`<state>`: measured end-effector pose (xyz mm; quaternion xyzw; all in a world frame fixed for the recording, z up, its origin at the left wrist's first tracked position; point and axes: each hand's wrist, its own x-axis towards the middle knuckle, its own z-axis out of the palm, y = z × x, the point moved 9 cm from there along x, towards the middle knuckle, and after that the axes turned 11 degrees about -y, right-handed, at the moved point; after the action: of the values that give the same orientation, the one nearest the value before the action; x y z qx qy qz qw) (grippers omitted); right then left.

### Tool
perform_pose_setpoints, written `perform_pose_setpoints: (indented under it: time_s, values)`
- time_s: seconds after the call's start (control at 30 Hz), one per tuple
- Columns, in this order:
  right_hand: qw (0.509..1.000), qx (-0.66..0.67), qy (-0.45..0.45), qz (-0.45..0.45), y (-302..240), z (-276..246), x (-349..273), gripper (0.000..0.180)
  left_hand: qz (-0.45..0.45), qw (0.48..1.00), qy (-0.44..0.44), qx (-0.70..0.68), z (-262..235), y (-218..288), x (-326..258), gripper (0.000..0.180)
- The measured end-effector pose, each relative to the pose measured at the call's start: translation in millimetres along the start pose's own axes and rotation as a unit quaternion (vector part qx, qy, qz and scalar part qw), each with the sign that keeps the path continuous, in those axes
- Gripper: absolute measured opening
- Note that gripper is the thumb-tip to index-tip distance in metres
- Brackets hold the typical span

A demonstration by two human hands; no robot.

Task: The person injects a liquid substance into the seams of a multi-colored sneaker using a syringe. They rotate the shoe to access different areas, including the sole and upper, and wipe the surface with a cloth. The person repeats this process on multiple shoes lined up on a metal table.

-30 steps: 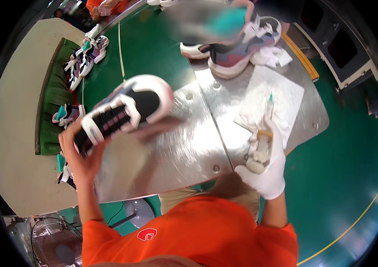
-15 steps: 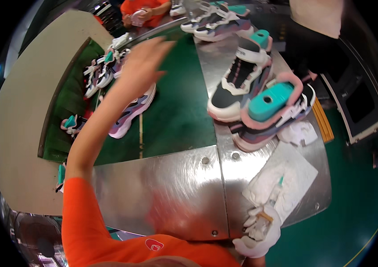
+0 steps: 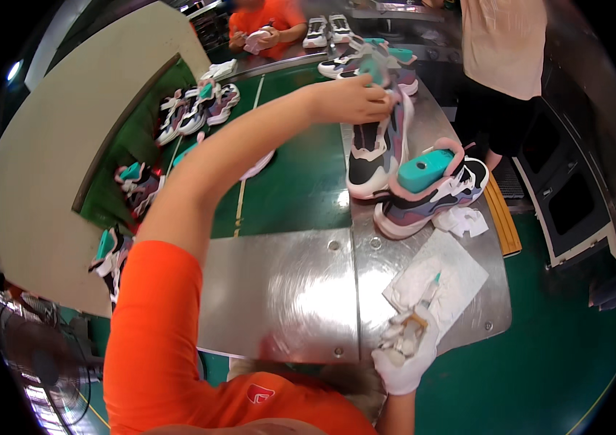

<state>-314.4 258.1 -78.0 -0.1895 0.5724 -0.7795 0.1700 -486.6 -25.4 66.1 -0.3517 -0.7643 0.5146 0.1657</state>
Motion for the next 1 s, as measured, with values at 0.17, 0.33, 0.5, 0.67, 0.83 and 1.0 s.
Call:
perform_pose_setpoints:
  time_s: [0.17,0.33,0.5,0.67,0.83,1.0]
  values:
    - [0.99,0.095,-0.099,0.015,-1,13,1,0.093,-0.09,0.993,-0.062,-0.051,-81,-7,-100,0.025]
    - [0.989,-0.07,-0.131,0.0,-31,16,-4,0.078,-0.227,0.952,-0.054,-0.198,-194,11,-191,0.048]
    - [0.976,-0.112,-0.093,0.159,-38,18,-1,0.069,-0.27,0.912,-0.079,-0.3,-296,79,-229,0.05]
    - [0.935,-0.235,-0.144,0.225,-62,36,-3,0.059,-0.299,0.879,-0.055,-0.368,-329,154,-235,0.039]
    - [0.953,-0.018,-0.284,0.104,-96,81,-5,0.065,-0.393,0.852,0.064,-0.341,-337,182,-244,0.027]
    - [0.91,0.105,-0.367,0.163,-82,138,-4,0.112,-0.425,0.791,0.103,-0.427,-314,185,-251,0.021]
